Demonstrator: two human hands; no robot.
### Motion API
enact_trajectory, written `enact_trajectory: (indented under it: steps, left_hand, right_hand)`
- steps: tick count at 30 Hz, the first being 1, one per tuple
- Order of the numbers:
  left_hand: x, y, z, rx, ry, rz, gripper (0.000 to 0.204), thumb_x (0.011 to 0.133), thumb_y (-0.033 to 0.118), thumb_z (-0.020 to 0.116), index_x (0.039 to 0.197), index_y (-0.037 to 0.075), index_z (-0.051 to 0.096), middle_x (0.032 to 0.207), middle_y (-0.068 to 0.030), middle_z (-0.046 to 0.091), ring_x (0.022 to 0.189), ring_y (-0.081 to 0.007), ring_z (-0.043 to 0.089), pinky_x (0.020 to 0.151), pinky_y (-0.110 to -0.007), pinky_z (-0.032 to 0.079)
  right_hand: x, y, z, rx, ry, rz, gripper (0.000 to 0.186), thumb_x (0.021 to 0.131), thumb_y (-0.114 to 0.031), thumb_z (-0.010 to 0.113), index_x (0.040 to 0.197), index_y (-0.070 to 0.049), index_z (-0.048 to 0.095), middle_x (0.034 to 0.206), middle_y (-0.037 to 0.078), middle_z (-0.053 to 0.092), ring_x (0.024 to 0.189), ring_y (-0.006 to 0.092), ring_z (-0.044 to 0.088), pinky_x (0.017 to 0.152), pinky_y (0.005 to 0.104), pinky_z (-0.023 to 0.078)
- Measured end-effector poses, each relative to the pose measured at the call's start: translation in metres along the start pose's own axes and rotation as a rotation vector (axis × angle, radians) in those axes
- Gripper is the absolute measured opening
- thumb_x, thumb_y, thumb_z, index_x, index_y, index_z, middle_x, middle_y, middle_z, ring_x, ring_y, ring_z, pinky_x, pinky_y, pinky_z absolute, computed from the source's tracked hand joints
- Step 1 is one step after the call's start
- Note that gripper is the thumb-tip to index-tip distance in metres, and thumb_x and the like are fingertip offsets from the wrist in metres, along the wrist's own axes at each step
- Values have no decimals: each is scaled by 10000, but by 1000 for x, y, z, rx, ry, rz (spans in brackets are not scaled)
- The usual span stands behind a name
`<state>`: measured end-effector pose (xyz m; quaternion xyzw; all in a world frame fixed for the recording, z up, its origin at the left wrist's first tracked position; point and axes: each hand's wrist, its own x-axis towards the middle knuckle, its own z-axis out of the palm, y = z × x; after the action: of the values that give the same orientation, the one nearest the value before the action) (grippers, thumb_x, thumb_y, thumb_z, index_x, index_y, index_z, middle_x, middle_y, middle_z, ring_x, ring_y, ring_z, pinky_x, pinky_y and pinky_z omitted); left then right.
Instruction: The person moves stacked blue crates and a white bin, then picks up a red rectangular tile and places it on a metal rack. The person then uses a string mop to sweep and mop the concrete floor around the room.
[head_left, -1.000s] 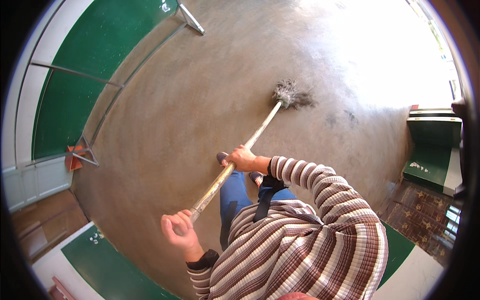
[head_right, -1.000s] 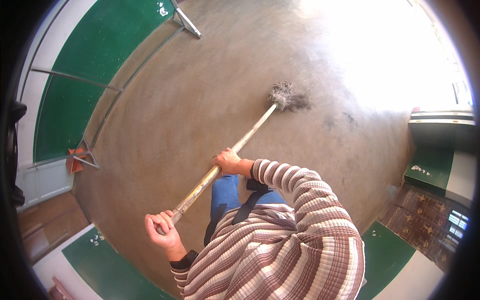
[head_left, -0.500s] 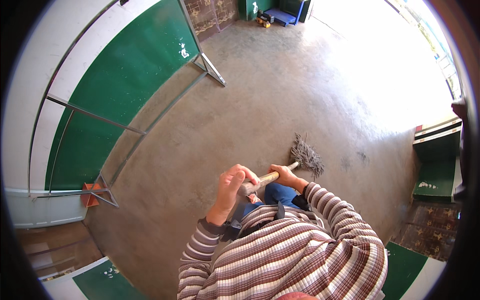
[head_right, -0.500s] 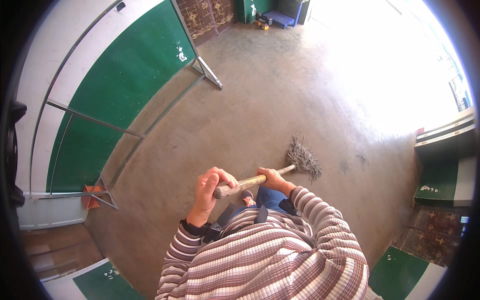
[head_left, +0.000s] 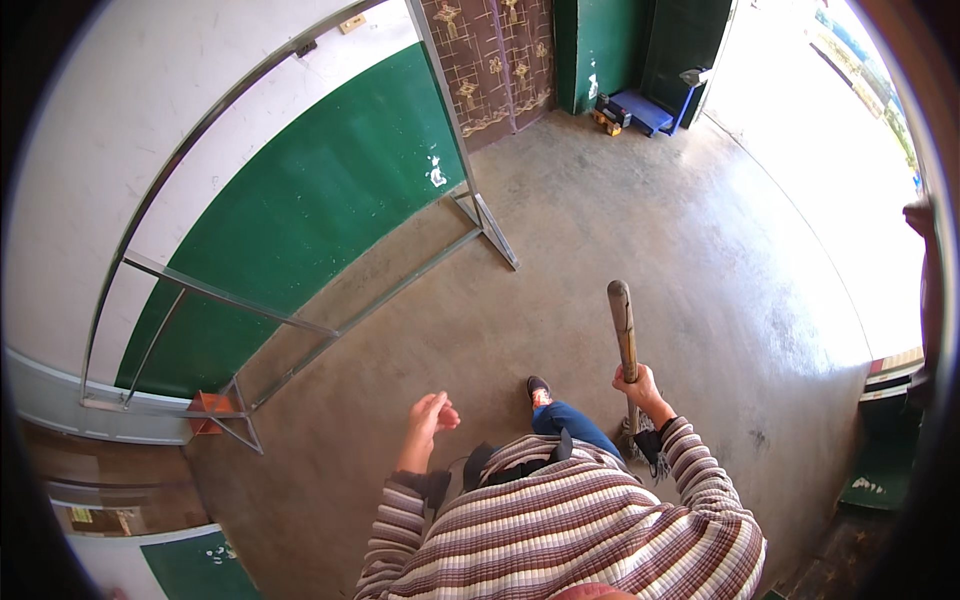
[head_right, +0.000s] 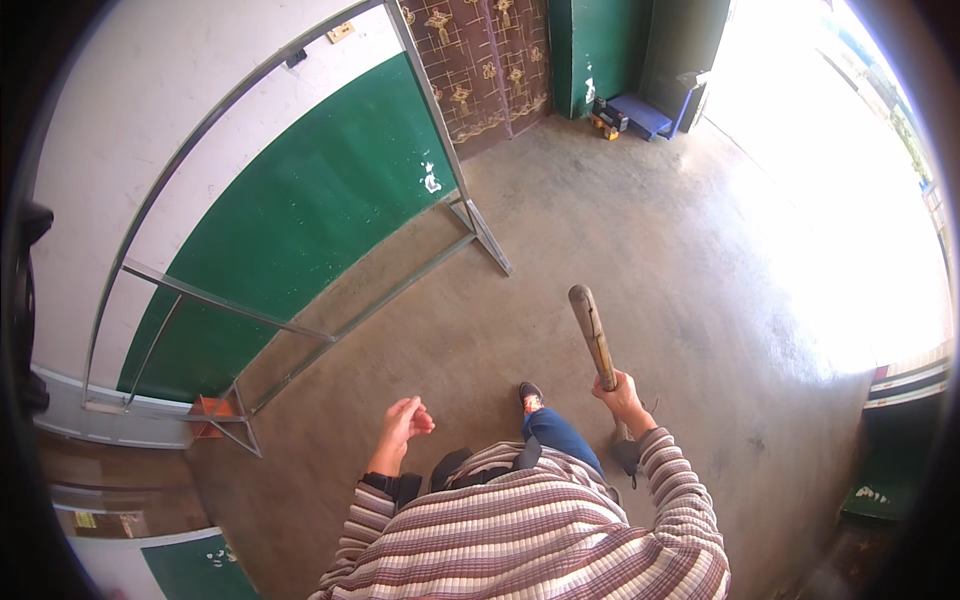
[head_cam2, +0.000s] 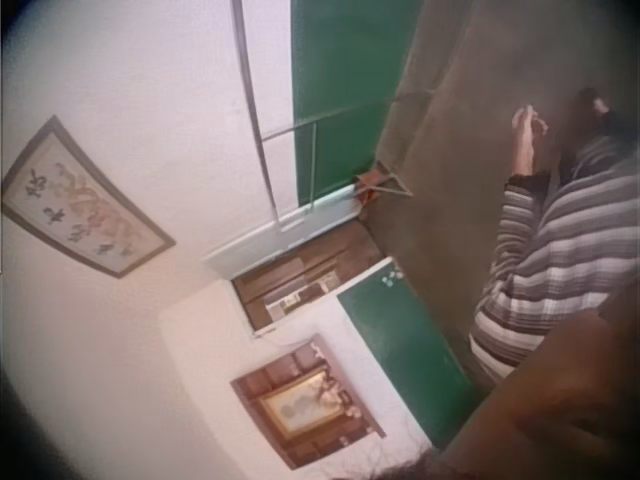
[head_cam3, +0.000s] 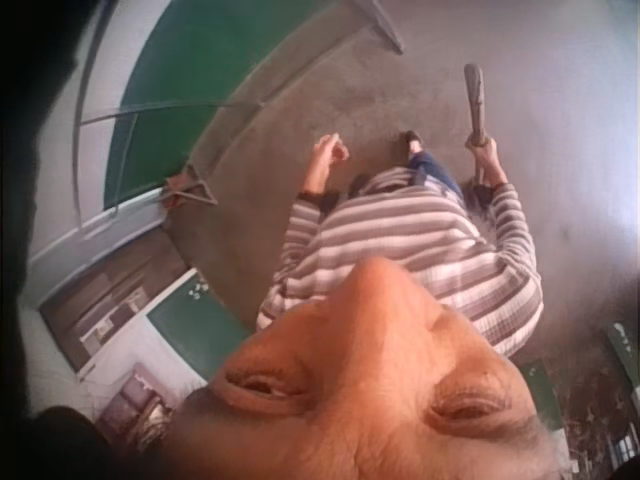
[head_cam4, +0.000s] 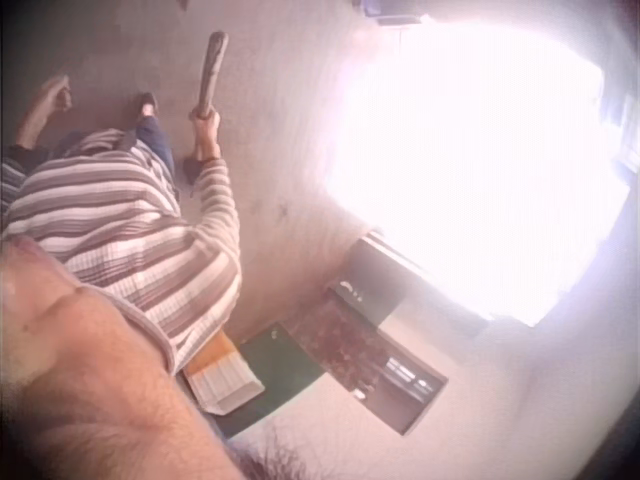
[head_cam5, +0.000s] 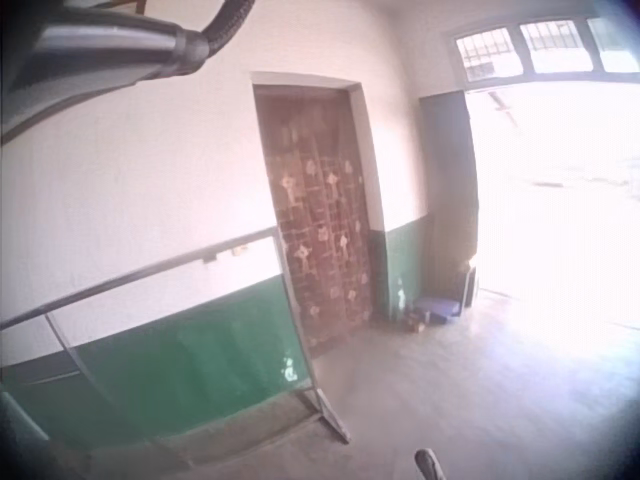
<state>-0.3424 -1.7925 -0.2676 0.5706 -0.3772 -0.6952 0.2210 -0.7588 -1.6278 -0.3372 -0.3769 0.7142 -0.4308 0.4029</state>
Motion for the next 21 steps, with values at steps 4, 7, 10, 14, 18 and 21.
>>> enact_trajectory:
  steps: [4, 7, 10, 14, 18, 21]
  left_hand:
    - [25, 11, -34, -227, 281, -38, 235, 904, 272, 561, 825, 51, 553, 646, -98, 617, 565, -227, 634, 522, -342, 536]
    - [44, 22, -36, -273, 331, -74, 222, 900, 260, 562, 832, 49, 556, 644, -97, 615, 554, -221, 626, 512, -333, 525]
    - [85, 48, -34, -260, 278, -138, 219, 906, 254, 553, 863, 40, 565, 673, -97, 626, 577, -229, 634, 527, -337, 530]
    - [171, 97, -35, -257, 242, -139, 221, 909, 261, 550, 854, 47, 562, 681, -96, 628, 598, -228, 641, 545, -338, 538]
    - [267, 178, -31, -248, 202, -69, 230, 913, 277, 546, 843, 58, 554, 682, -95, 626, 606, -225, 644, 561, -342, 549]
    - [330, 243, -17, -231, 137, 1, 210, 908, 256, 552, 844, 56, 556, 680, -84, 618, 585, -197, 626, 547, -314, 533]
  right_hand:
    - [103, -34, -26, 9, -33, 42, 108, 670, -72, 681, 714, -36, 589, 604, -13, 538, 578, 81, 502, 544, 267, 435]
    - [174, -67, -35, -15, -33, 83, 111, 662, -74, 678, 717, -33, 591, 590, -3, 542, 549, 95, 517, 523, 276, 441]
    - [245, -101, -40, -14, -12, 50, 125, 654, -82, 680, 733, -29, 599, 582, 6, 546, 528, 101, 527, 510, 274, 445]
    - [336, -147, -45, -39, -5, 31, 143, 652, -86, 680, 755, -18, 608, 589, 11, 556, 532, 95, 538, 509, 261, 449]
    - [421, -208, -47, -28, -12, -28, 136, 670, -36, 675, 753, -22, 568, 564, -5, 541, 489, 86, 523, 476, 247, 427]
    - [485, -256, -46, -48, -6, -61, 129, 674, -31, 672, 749, -28, 567, 571, -9, 542, 499, 82, 524, 483, 246, 429]
